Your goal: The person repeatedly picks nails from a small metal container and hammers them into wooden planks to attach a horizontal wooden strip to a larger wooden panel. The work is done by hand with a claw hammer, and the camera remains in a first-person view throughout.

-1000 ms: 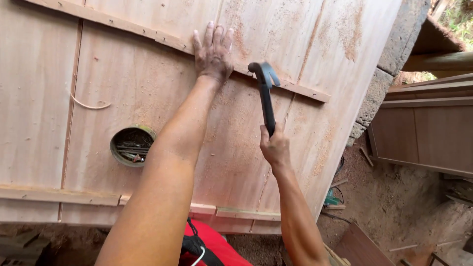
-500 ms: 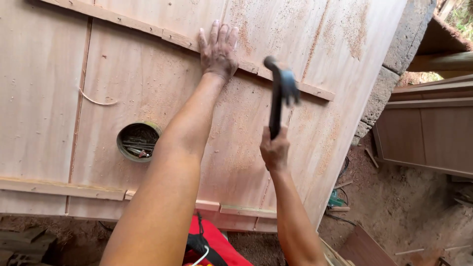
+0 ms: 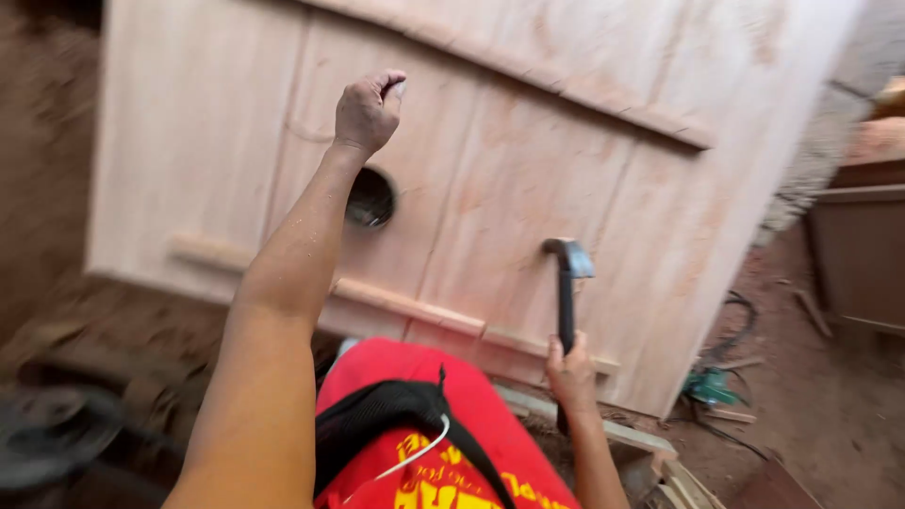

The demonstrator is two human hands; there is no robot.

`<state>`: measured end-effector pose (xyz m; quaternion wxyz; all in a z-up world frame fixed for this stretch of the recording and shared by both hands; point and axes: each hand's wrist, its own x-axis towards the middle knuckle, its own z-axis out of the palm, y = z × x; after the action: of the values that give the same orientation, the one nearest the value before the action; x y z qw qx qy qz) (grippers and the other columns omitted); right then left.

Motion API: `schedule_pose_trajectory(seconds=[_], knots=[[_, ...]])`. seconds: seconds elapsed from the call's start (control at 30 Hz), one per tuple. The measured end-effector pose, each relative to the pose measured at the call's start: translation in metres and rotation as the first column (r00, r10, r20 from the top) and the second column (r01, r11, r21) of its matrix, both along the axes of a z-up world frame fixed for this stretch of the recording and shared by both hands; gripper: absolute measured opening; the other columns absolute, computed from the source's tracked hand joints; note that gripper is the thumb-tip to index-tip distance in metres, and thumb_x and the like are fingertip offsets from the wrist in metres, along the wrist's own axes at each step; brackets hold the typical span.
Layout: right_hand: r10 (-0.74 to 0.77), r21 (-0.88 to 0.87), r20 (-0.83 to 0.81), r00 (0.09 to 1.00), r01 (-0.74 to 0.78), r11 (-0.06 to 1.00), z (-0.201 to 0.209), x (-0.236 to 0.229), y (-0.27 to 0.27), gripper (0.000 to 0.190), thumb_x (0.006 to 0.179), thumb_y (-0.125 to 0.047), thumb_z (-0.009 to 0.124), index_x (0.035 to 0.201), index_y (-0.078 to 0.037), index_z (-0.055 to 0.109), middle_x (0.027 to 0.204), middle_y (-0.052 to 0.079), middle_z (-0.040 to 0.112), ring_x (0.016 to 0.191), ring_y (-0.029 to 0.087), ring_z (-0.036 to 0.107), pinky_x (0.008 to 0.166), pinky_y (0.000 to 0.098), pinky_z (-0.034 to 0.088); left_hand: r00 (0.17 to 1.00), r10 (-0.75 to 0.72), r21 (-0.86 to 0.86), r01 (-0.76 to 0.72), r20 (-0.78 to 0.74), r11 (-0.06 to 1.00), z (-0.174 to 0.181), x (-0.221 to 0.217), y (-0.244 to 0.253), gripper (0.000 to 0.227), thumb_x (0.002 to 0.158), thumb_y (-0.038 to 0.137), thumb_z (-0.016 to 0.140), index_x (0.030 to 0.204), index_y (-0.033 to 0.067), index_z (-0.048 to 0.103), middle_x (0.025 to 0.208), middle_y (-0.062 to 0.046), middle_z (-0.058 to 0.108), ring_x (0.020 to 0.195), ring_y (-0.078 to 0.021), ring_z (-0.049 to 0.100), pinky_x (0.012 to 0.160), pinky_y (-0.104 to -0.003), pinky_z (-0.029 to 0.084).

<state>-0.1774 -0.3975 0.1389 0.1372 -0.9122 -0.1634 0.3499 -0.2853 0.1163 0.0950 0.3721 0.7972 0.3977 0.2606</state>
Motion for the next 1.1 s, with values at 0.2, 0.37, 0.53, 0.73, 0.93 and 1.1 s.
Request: schedule_pose_trajectory(seconds=[0.2,0.37,0.53,0.73,0.93,1.1], knots=[[-0.061,0.091,0.042,0.997,0.057,0.994,-0.001,-0.030,-0.009,0.038,0.100,-0.034,0.062,0.121,-0.004,0.055,0.086,0.028,0.071,0.083,0.046,0.072,0.073,0.0537,0.056,0.927,-0.032,-0.107,-0.009,-0.374,0.994,0.029,-0.135,-0.049,0.018,0.093,0.020,0.066,0.102,0.0139,0.080,0.090,-0.011,0.078,0.079,-0.0261,0.075,0.071,-0.039,0.058],[-0.074,0.104,0.068,0.995,0.066,0.992,0.004,-0.027,-0.004,0.039,0.101,-0.034,0.061,0.123,-0.003,0.053,0.089,0.027,0.070,0.085,0.045,0.071,0.074,0.0527,0.056,0.907,-0.062,-0.013,0.063,-0.417,0.998,0.025,-0.133,-0.078,0.015,0.092,0.021,0.068,0.095,0.0166,0.081,0.097,-0.008,0.079,0.077,-0.0251,0.074,0.067,-0.039,0.059],[-0.113,-0.012,-0.050,0.992,0.113,0.994,0.033,-0.023,0.007,0.039,0.101,-0.035,0.059,0.121,-0.003,0.052,0.080,0.023,0.069,0.071,0.037,0.073,0.069,0.0504,0.058,0.819,-0.011,0.176,0.136,-0.573,0.975,-0.006,-0.124,-0.074,0.037,0.089,0.007,0.055,0.108,0.0228,0.082,0.098,-0.008,0.079,0.074,-0.0260,0.074,0.064,-0.039,0.058],[-0.077,0.025,-0.022,0.997,0.078,0.997,0.014,-0.019,-0.003,0.040,0.101,-0.036,0.061,0.121,-0.002,0.053,0.078,0.023,0.069,0.069,0.035,0.072,0.070,0.0487,0.056,0.790,0.040,0.000,-0.050,-0.611,0.999,0.040,-0.137,-0.062,0.042,0.096,0.006,0.047,0.113,0.0255,0.080,0.093,-0.007,0.079,0.073,-0.0209,0.075,0.061,-0.036,0.058],[-0.073,0.088,0.033,0.997,0.070,0.994,0.001,-0.024,-0.010,0.041,0.100,-0.035,0.063,0.124,-0.003,0.053,0.082,0.023,0.069,0.074,0.036,0.071,0.070,0.0485,0.056,0.682,-0.117,0.152,0.320,-0.722,0.935,0.006,-0.135,-0.080,0.029,0.093,0.011,0.059,0.109,0.0263,0.078,0.103,-0.001,0.076,0.081,-0.0202,0.072,0.066,-0.039,0.056],[-0.097,0.092,0.022,0.995,0.095,0.991,0.001,-0.023,-0.011,0.040,0.100,-0.035,0.063,0.124,-0.004,0.054,0.084,0.022,0.070,0.074,0.035,0.072,0.070,0.0478,0.056,0.508,-0.068,0.189,0.437,-0.859,0.879,0.003,-0.122,-0.088,0.018,0.084,0.029,0.067,0.095,0.0170,0.074,0.099,-0.004,0.069,0.090,-0.0201,0.069,0.073,-0.037,0.056]])
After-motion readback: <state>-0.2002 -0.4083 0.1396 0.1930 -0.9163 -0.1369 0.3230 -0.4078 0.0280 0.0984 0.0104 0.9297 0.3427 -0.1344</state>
